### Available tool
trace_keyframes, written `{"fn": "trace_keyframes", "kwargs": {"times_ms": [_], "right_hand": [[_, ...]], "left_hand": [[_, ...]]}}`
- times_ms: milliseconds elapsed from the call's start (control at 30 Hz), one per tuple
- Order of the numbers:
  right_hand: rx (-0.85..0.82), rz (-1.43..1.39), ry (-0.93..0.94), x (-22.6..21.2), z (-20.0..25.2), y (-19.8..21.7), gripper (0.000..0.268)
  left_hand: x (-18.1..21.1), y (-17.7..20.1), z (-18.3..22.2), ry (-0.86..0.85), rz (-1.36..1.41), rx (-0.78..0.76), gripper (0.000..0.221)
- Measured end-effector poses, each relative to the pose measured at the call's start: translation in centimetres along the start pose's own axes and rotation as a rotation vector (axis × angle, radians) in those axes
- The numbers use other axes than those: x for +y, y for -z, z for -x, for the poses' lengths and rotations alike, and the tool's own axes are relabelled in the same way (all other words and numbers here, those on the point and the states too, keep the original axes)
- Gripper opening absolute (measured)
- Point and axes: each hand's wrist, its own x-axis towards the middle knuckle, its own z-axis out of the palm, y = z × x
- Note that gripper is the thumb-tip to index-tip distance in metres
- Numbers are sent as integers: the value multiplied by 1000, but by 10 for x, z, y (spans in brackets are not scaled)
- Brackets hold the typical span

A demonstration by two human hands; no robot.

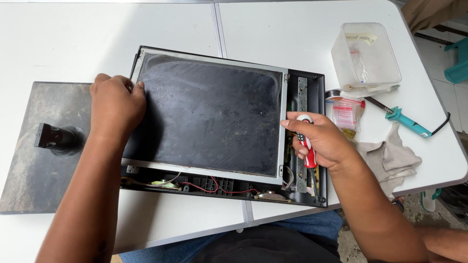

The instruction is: Reassembling the internal components of a computer monitor, including the circuit board and LCD panel, using a screwdriver.

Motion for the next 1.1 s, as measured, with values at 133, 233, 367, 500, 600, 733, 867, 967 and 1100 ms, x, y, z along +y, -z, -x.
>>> {"fn": "trace_keyframes", "kwargs": {"times_ms": [133, 233, 367, 500, 600, 733, 867, 967, 1100], "right_hand": [[-21, -19, 11, 0, 8, 5, 57], [-38, 29, -14, -8, 16, 1, 61], [-103, 41, -24, -1, 9, 9, 71], [-182, 27, 27, -14, 31, 15, 65], [-137, 27, 209, -27, 62, 28, 56], [58, 207, 448, -46, 100, 57, 40], [338, 390, 80, -30, 88, 52, 33], [320, 662, -138, 3, 64, 53, 50], [302, 604, -126, 22, 45, 49, 68]], "left_hand": [[23, 28, 14, 181, -4, -175, 51], [7, 27, 9, 207, -87, -165, 56], [16, 33, 13, 197, -26, -191, 54], [18, 27, 18, 227, 80, -217, 49], [-6, 17, 9, 160, 72, -224, 41], [-38, 10, -5, 11, 49, -260, 58], [-43, 11, 1, -53, 137, -262, 54], [-47, 4, 6, -34, 217, -169, 48], [-52, 0, 6, -55, 287, -121, 38]]}}
